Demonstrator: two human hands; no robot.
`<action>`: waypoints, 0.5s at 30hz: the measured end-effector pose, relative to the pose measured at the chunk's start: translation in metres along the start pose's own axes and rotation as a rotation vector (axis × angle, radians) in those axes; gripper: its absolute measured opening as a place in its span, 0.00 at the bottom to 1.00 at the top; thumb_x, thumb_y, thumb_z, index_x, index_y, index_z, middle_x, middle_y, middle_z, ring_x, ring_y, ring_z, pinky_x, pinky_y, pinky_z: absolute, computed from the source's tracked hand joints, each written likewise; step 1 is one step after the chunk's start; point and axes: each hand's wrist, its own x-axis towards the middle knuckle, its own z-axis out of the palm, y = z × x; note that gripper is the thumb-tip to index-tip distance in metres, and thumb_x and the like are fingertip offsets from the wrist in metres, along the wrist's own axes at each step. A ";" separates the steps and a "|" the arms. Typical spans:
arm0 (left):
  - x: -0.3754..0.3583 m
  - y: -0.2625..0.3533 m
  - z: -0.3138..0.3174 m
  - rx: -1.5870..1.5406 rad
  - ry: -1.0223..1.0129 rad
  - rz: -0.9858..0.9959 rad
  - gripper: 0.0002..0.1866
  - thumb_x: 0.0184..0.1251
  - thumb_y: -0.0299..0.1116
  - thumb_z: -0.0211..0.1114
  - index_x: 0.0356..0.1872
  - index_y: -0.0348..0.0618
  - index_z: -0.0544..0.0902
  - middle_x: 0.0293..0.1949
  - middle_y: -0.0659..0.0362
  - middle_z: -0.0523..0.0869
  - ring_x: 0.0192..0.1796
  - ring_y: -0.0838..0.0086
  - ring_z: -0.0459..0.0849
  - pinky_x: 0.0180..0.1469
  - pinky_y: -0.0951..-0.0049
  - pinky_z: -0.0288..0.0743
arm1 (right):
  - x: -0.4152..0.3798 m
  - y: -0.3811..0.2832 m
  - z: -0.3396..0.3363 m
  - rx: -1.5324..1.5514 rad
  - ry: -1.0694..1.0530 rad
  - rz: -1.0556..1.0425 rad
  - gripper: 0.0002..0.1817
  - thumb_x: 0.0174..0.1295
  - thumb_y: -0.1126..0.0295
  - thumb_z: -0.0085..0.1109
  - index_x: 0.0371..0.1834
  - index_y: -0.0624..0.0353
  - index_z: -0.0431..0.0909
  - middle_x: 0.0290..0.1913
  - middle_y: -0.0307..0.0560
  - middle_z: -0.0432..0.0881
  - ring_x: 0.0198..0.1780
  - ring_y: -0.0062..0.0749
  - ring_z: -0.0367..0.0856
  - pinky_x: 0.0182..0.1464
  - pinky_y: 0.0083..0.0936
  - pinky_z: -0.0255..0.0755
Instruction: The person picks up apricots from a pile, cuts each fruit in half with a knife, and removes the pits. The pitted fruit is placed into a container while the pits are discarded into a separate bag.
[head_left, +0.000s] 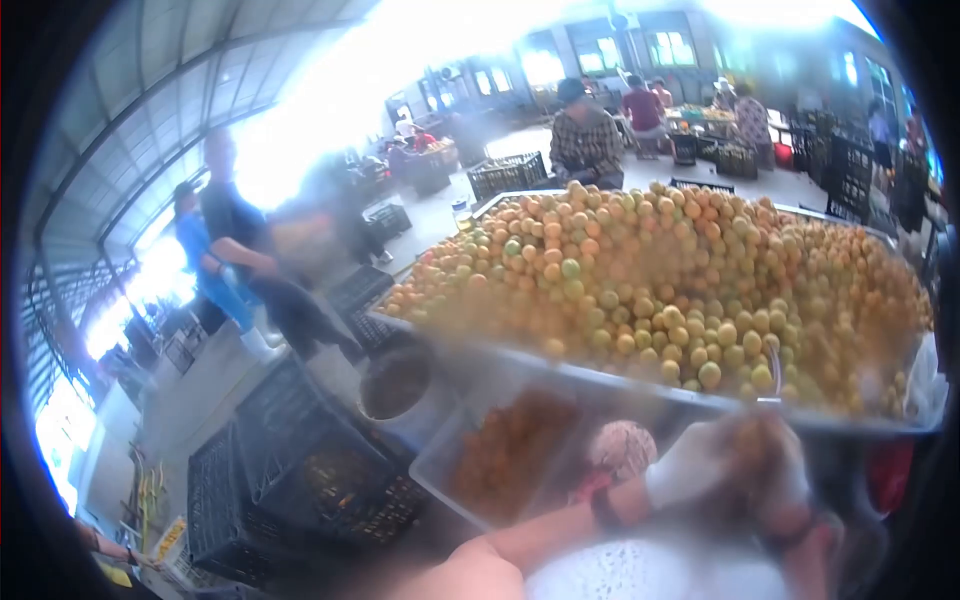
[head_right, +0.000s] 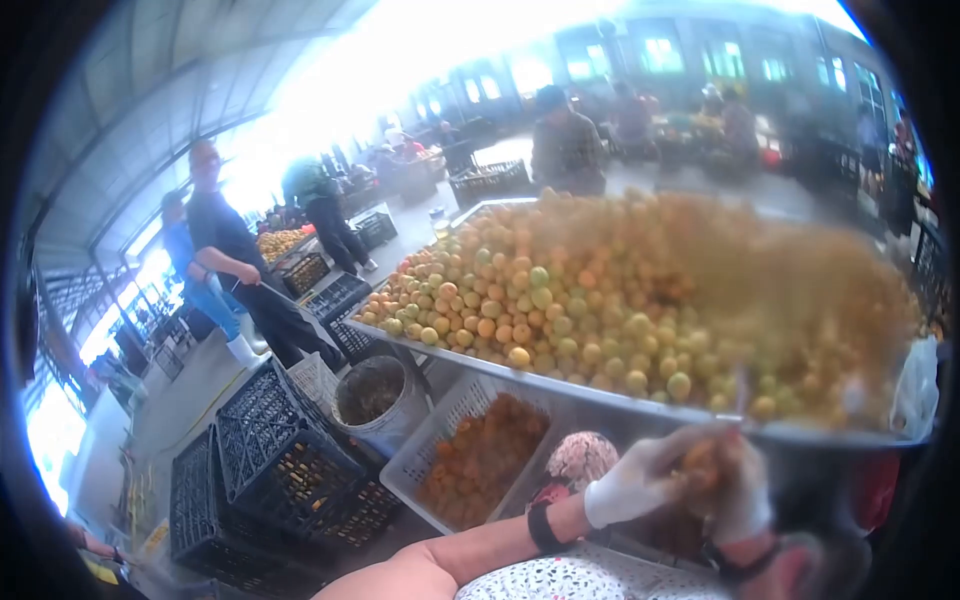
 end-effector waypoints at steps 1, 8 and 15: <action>-0.001 0.004 0.001 -0.052 -0.023 -0.067 0.30 0.74 0.37 0.64 0.73 0.41 0.68 0.62 0.57 0.82 0.60 0.71 0.80 0.64 0.68 0.73 | -0.001 -0.001 0.000 0.022 -0.015 0.023 0.13 0.71 0.62 0.57 0.49 0.59 0.80 0.38 0.40 0.84 0.34 0.24 0.82 0.32 0.18 0.76; -0.013 0.024 -0.006 -0.665 -0.056 -0.274 0.29 0.75 0.40 0.63 0.72 0.43 0.69 0.67 0.60 0.75 0.65 0.77 0.73 0.63 0.74 0.72 | -0.003 -0.001 0.032 -1.205 0.112 -0.730 0.10 0.69 0.73 0.53 0.47 0.65 0.82 0.40 0.45 0.81 0.44 0.34 0.82 0.47 0.24 0.77; -0.018 -0.011 -0.012 -0.815 0.187 -0.312 0.31 0.73 0.42 0.67 0.71 0.44 0.67 0.55 0.60 0.81 0.53 0.76 0.82 0.52 0.74 0.80 | 0.003 -0.007 0.002 -0.480 0.137 -0.236 0.12 0.73 0.70 0.52 0.54 0.62 0.80 0.40 0.39 0.82 0.40 0.27 0.79 0.42 0.25 0.77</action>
